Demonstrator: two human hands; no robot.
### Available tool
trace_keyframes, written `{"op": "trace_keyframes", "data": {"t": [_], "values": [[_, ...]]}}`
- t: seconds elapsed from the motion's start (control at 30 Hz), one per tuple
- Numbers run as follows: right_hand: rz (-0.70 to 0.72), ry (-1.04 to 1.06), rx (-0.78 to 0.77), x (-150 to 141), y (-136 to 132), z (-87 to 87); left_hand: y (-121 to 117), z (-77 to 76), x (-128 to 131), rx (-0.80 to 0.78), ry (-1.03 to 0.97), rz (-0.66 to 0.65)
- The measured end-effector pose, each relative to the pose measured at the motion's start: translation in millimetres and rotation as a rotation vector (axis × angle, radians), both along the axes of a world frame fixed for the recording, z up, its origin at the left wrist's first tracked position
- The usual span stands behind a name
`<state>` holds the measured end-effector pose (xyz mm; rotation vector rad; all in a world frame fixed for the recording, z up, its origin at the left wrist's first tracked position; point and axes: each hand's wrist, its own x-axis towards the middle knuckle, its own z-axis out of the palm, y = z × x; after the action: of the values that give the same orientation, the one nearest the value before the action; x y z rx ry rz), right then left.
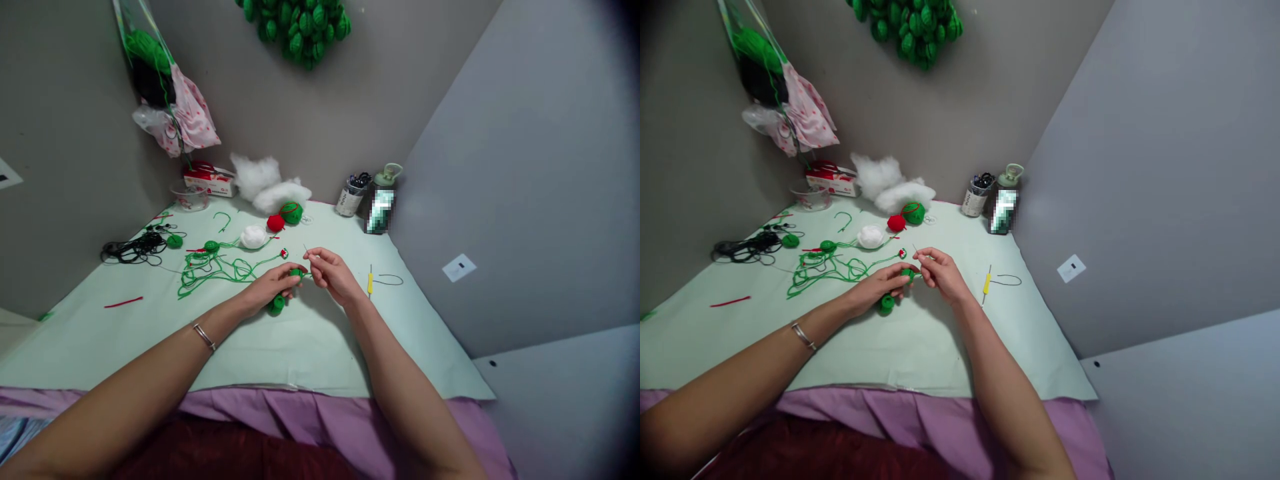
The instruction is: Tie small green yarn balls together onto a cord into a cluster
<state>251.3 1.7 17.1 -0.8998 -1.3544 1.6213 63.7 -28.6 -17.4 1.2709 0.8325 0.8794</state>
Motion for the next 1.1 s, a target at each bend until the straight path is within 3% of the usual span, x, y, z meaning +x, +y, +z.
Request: {"op": "trace_keyframes", "data": {"t": [0.3,0.67,1.1], "values": [[-0.160,0.156,0.007,1,7,-2.5,2,-5.0,-1,0.001,-0.009,-0.138],[-0.165,0.157,0.018,5,6,1.1,3,6.7,-7,-0.177,-0.180,0.061],[-0.255,0.156,0.075,1,4,3.1,6,9.8,-8,-0.192,-0.295,0.116]]}}
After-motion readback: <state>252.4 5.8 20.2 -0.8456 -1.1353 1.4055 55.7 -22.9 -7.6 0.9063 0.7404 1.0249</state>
